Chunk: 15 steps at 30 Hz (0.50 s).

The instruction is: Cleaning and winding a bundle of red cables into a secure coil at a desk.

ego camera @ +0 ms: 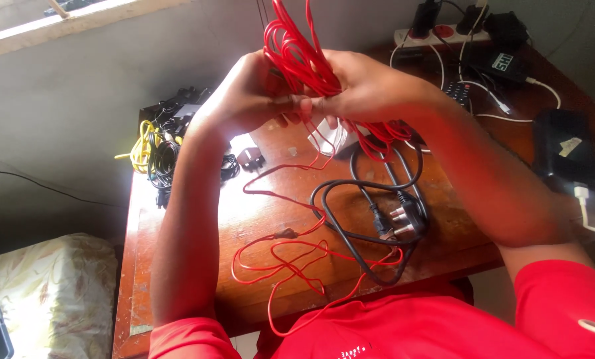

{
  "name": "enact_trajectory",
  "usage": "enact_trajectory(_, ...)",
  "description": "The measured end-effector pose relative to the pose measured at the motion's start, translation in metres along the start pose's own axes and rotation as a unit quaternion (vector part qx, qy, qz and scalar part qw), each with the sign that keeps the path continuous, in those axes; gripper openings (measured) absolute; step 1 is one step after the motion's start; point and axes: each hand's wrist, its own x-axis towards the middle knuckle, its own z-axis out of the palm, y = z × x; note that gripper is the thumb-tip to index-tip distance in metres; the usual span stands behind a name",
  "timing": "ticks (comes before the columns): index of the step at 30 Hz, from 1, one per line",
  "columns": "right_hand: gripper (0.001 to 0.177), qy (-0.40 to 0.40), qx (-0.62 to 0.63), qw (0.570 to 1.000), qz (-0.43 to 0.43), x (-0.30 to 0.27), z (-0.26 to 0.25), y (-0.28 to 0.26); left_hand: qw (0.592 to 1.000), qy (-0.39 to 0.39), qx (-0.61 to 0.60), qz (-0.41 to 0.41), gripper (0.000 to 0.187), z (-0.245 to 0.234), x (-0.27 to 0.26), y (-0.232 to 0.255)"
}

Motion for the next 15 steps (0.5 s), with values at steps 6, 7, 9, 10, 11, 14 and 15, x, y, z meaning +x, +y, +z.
enact_trajectory(6,0.039,-0.028,0.066,0.997,-0.040,-0.004,0.000,0.007,0.995,0.026,0.081,-0.046,0.025,0.002,-0.003,0.010)
enact_trajectory(7,0.039,-0.028,0.067,0.997,-0.040,-0.006,0.002,0.006,0.995,0.026,0.081,-0.047,0.025,0.005,-0.004,0.012)
enact_trajectory(9,0.040,0.016,0.059,0.998,-0.005,-0.014,0.006,0.006,0.999,0.032,0.036,-0.008,0.030,0.013,-0.005,0.015)
enact_trajectory(10,0.040,0.015,0.057,0.998,-0.005,-0.017,0.007,0.015,0.999,0.033,0.036,-0.007,0.030,0.018,-0.005,0.003)
enact_trajectory(11,0.041,0.042,0.053,0.998,0.012,-0.020,0.008,0.025,0.999,0.029,-0.016,0.018,0.030,0.023,-0.006,-0.009)
enact_trajectory(14,0.049,0.067,0.061,0.996,-0.011,-0.028,0.018,0.036,0.989,0.072,-0.116,0.059,0.037,0.052,-0.008,-0.028)
enact_trajectory(15,0.055,0.069,0.071,0.994,-0.048,-0.031,0.021,0.037,0.977,0.115,-0.164,0.078,0.047,0.064,-0.007,-0.032)
